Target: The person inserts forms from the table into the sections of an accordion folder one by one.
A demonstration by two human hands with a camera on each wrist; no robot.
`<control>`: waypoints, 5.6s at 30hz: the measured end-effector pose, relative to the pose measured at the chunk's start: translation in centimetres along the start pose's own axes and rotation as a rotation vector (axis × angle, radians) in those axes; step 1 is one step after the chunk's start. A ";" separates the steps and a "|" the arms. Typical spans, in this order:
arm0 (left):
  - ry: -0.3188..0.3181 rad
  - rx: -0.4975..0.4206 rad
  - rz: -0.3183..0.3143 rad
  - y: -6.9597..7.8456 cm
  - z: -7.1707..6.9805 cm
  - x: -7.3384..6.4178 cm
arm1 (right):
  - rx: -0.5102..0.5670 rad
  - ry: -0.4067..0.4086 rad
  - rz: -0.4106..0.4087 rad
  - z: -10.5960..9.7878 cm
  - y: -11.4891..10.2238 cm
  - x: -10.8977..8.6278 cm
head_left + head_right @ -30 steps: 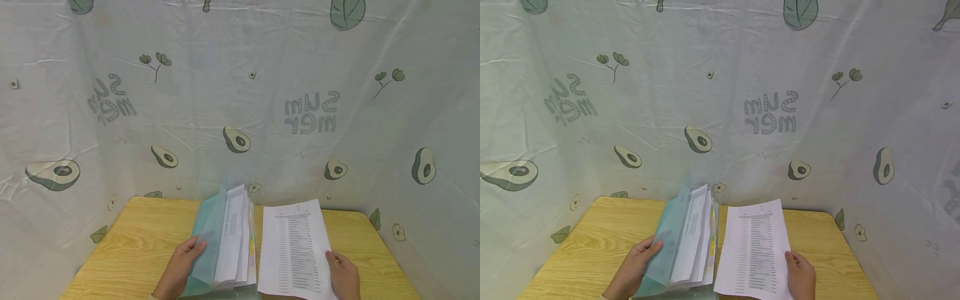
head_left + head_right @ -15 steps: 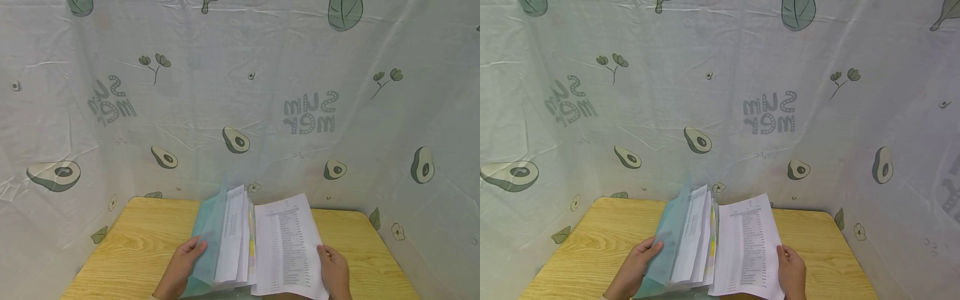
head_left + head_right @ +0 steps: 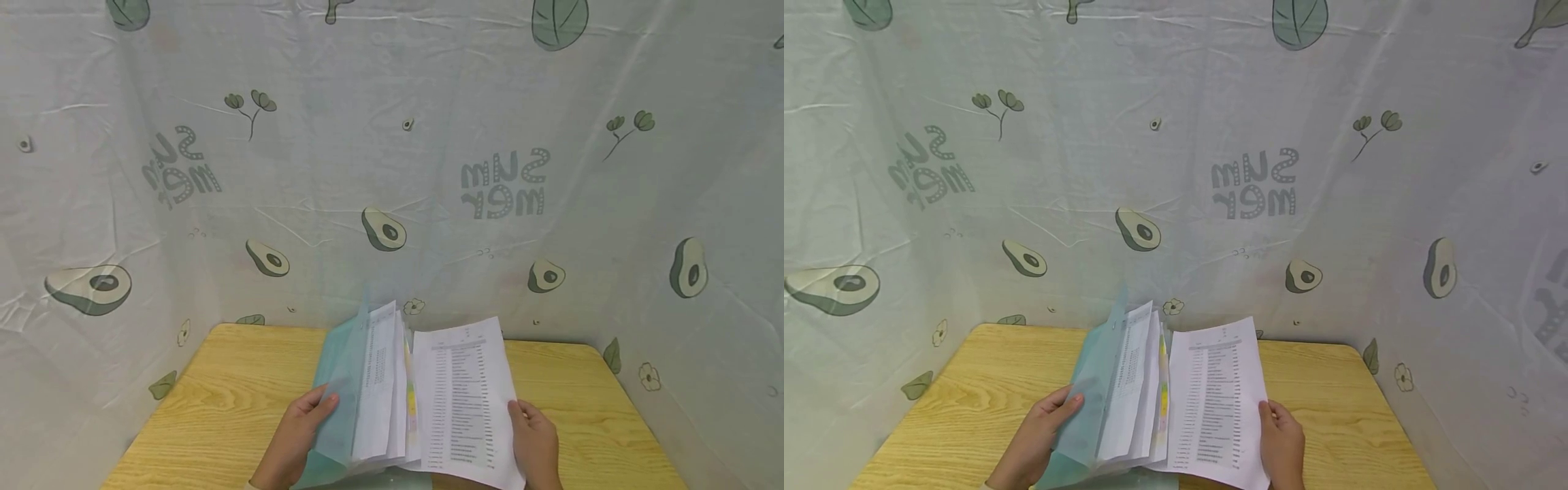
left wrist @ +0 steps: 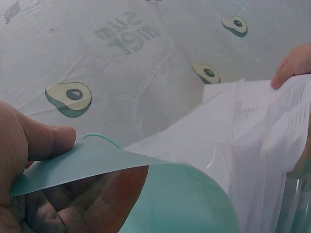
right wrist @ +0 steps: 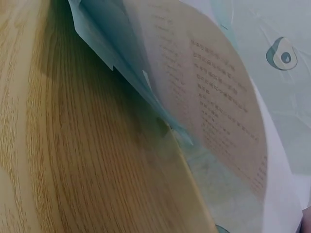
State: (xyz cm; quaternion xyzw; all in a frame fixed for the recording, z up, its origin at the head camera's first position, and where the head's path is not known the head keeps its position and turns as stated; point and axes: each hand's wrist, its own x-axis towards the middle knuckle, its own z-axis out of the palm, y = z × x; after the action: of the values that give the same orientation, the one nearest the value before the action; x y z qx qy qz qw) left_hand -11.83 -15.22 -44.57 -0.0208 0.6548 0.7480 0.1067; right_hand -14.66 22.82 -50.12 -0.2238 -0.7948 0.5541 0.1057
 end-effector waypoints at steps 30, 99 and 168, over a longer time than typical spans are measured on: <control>-0.032 0.030 -0.022 0.1 0.4 -0.1 | 0.028 -0.096 -0.034 3.0 0.2 -0.5; -0.083 -0.003 -0.024 -1.4 1.8 0.4 | 0.113 -0.431 -0.084 6.7 1.2 -2.4; -0.243 0.958 0.161 -8.2 11.1 3.7 | 0.018 -0.553 -0.111 3.2 2.2 -1.5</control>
State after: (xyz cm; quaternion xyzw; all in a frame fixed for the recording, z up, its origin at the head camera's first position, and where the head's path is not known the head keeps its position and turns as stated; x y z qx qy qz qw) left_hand -12.66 -2.81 -51.62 0.1682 0.9072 0.3660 0.1217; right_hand -14.20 20.07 -53.27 -0.0193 -0.7996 0.5945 -0.0832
